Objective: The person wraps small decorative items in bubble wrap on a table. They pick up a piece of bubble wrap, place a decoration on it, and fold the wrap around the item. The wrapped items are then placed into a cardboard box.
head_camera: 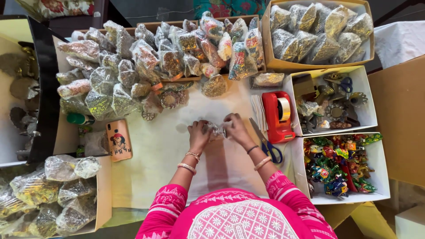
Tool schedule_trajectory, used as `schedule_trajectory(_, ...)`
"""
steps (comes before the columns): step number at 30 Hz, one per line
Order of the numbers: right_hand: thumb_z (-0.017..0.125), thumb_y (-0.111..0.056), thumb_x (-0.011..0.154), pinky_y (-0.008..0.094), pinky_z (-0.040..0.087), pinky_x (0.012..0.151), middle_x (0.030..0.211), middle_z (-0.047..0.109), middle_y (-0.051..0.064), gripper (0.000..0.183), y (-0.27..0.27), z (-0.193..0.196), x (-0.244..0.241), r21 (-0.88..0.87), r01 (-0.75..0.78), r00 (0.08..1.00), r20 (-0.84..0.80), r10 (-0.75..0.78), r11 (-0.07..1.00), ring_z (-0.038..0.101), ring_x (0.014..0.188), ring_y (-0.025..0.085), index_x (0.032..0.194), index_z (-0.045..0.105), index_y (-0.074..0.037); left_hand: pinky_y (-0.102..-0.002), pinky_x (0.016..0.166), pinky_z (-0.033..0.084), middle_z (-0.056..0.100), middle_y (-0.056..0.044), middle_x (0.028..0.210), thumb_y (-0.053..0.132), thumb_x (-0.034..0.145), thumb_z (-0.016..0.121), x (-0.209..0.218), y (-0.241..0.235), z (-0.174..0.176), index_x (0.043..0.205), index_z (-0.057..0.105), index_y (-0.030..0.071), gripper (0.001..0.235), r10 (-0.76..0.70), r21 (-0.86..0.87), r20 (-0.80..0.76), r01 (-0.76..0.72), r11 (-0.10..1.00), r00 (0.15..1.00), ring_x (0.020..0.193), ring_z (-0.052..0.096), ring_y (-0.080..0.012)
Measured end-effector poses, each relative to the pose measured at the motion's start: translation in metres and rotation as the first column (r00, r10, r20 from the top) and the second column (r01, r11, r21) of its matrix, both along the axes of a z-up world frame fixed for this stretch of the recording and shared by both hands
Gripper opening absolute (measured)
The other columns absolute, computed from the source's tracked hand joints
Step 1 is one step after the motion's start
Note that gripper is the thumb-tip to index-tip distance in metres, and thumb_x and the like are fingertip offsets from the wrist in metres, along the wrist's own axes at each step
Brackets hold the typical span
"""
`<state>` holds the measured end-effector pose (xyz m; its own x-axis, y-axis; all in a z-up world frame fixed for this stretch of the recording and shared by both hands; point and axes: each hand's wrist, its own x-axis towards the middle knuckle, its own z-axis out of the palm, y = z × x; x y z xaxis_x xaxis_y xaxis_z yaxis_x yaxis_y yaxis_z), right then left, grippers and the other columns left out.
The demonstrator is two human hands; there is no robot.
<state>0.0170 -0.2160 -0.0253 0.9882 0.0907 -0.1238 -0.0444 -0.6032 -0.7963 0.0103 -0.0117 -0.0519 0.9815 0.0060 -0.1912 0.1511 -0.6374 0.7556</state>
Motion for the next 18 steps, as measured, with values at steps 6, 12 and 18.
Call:
schedule_trajectory(6,0.065,-0.011,0.096,0.035,0.052,0.079,0.103,0.062,0.01,0.013,-0.028,0.008,-0.006,0.044,0.119,0.991,0.063,-0.122,0.992,0.061,0.093,0.024,0.108,0.066,-0.006,-0.048,0.104,0.041,0.061,-0.009,0.125,0.023,0.085,0.074,-0.009,0.002,0.012,0.119,0.068,0.018,0.035,0.004,-0.086,0.196,0.013,0.996,0.981,0.117,0.047,-0.0371)
schedule_trajectory(12,0.061,0.0,0.086,0.033,0.053,0.091,0.109,0.062,0.01,0.035,-0.032,-0.033,-0.012,0.159,-0.016,1.0,-0.006,0.017,0.987,0.063,0.103,0.022,0.12,0.065,-0.006,-0.052,0.106,0.036,0.062,-0.004,0.135,0.027,0.073,0.085,-0.011,-0.003,0.039,0.112,0.071,0.02,0.043,-0.257,-0.005,0.318,0.273,0.962,0.913,0.136,0.044,-0.035)
schedule_trajectory(18,0.063,0.002,0.086,0.03,0.051,0.089,0.109,0.062,0.008,0.04,-0.024,0.0,-0.007,0.289,-0.05,0.993,-0.09,0.079,0.956,0.061,0.101,0.018,0.124,0.068,-0.008,-0.05,0.107,0.035,0.07,0.003,0.127,0.025,0.078,0.083,-0.015,-0.01,0.021,0.105,0.073,0.019,0.029,-0.276,0.004,0.324,0.291,0.957,0.905,0.134,0.05,-0.031)
